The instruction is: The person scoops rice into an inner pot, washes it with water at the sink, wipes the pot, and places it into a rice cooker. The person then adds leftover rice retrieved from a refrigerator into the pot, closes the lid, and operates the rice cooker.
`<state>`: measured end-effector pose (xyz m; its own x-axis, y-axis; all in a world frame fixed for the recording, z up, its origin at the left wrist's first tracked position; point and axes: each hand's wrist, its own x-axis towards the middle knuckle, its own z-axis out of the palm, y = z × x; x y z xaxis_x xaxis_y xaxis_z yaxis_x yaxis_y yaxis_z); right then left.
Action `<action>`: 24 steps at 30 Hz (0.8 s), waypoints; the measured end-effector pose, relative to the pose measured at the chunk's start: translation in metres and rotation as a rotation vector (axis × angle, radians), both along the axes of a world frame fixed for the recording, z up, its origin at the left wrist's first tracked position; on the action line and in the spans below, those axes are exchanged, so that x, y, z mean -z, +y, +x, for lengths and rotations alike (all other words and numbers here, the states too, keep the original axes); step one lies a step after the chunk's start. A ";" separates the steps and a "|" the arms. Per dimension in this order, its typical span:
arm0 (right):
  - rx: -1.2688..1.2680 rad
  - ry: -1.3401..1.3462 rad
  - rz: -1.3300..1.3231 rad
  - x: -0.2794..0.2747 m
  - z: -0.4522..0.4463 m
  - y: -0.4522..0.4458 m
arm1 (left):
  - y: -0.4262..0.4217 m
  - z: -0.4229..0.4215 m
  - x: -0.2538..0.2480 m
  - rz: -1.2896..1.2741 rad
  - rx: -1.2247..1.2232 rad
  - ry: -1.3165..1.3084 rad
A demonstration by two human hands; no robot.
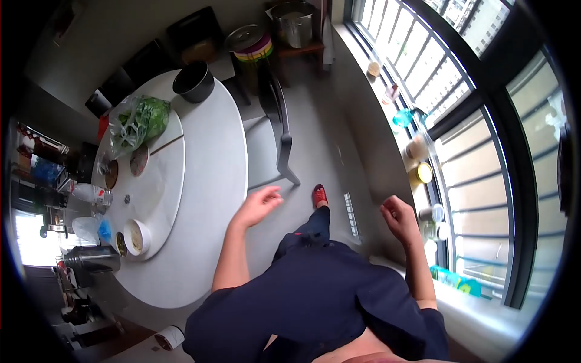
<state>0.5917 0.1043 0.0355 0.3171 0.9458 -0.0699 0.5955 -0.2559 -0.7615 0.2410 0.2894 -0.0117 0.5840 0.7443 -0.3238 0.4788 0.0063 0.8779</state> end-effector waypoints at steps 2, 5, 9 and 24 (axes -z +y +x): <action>-0.025 0.061 0.036 0.005 0.013 0.057 | 0.048 -0.002 -0.004 -0.110 -0.357 -0.222; -0.045 0.323 -0.008 0.003 0.024 0.128 | 0.129 -0.001 -0.004 -0.122 -0.787 -0.654; -0.141 0.379 -0.137 -0.006 0.054 0.202 | 0.244 0.013 0.010 -0.246 -1.085 -1.027; -0.236 0.341 -0.105 0.012 0.250 0.552 | 0.491 -0.020 0.078 -0.309 -1.887 -1.134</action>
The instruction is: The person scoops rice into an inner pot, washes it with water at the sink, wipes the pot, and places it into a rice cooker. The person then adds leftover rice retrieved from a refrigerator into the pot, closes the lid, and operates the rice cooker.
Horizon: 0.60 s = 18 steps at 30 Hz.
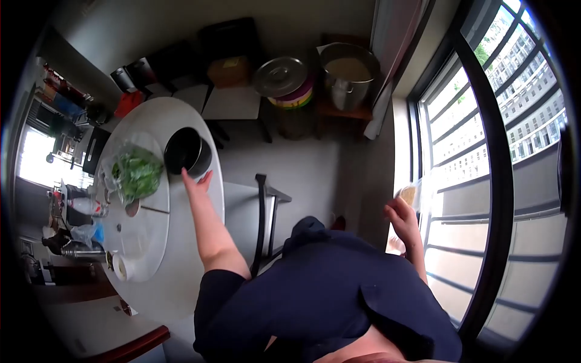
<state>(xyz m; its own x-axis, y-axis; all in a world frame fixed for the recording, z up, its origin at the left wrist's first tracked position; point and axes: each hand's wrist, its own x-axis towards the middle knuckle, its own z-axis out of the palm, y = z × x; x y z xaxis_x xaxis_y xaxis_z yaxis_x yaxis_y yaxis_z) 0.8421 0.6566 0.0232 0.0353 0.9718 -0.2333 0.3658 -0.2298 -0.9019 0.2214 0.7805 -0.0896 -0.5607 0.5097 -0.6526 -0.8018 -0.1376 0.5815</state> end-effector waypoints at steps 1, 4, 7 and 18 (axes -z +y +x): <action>-0.046 -0.058 0.021 -0.007 0.001 0.030 | 0.004 0.004 -0.009 -0.031 -0.036 -0.028; -0.167 -0.127 0.079 -0.018 -0.002 0.110 | 0.018 -0.009 -0.003 -0.057 -0.021 -0.043; -0.226 -0.075 0.126 -0.009 -0.012 0.186 | 0.036 -0.017 0.015 -0.181 -0.014 -0.012; -0.121 0.091 -0.004 0.068 -0.021 0.441 | 0.074 -0.004 0.055 -0.071 0.318 0.409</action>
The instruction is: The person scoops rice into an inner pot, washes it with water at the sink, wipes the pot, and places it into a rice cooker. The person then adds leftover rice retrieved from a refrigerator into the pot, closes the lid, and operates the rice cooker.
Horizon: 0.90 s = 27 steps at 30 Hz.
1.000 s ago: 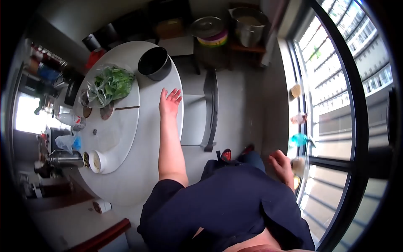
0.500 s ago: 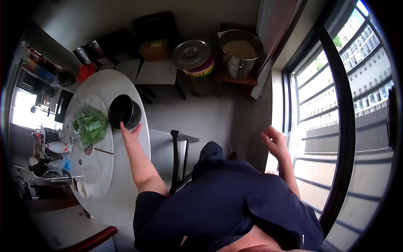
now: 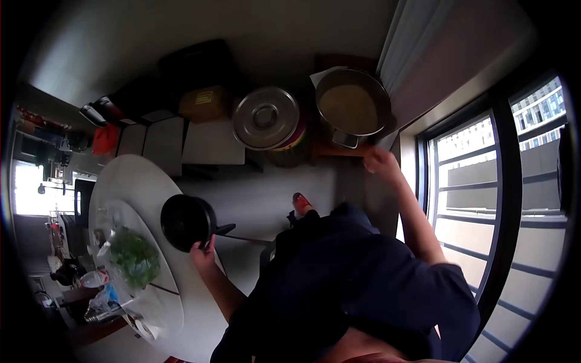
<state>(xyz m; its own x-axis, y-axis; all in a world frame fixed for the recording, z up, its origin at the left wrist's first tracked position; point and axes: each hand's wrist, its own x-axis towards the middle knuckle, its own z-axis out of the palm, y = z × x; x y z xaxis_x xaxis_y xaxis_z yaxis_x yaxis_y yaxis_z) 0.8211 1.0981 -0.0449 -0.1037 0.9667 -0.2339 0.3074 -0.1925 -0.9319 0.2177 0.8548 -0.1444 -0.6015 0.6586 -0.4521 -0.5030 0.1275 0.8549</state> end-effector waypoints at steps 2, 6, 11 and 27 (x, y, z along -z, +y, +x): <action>-0.004 -0.205 0.059 0.041 0.005 0.068 | 0.048 0.048 -0.031 0.020 0.024 -0.205; -0.041 -0.441 0.005 0.113 0.000 0.176 | 0.133 0.138 -0.062 -0.119 0.627 0.451; 0.011 -0.863 0.215 0.244 -0.016 0.258 | 0.198 0.230 -0.079 -0.382 0.958 1.078; -0.200 -0.706 0.250 0.236 0.043 0.328 | 0.323 0.327 -0.104 -0.630 0.272 -0.220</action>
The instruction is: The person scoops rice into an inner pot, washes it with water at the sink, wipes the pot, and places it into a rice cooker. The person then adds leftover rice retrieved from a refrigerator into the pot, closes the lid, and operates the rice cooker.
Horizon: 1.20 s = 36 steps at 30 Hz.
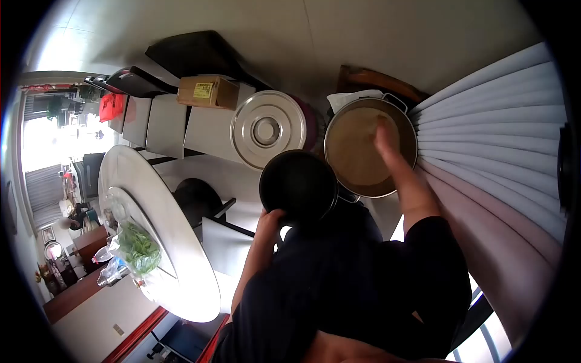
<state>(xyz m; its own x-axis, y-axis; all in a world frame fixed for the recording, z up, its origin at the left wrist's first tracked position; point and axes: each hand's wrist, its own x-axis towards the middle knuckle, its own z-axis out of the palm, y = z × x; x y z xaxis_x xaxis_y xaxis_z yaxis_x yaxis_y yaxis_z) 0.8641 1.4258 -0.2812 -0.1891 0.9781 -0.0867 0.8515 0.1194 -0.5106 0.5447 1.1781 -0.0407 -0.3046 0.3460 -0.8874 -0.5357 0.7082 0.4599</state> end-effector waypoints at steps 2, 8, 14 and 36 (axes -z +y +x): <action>-0.055 -0.081 -0.059 -0.035 0.006 0.006 | 0.006 0.008 0.003 0.091 0.098 0.059; -0.343 -0.213 0.086 0.092 0.007 -0.078 | 0.026 0.019 0.000 0.052 0.061 -0.022; -0.177 -0.223 -0.511 0.006 -0.042 -0.075 | 0.029 0.014 0.013 0.060 0.195 -0.003; 0.230 1.390 -0.760 -0.107 0.033 -0.057 | 0.051 0.007 0.037 0.209 0.434 -0.057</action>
<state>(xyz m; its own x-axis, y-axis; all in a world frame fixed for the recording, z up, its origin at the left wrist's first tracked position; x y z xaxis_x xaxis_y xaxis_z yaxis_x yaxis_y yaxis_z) 0.8972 1.3683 -0.1740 -0.3943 0.8079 -0.4380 -0.3406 -0.5712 -0.7468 0.5517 1.2294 -0.0779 -0.0449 0.6032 -0.7963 -0.2398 0.7673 0.5948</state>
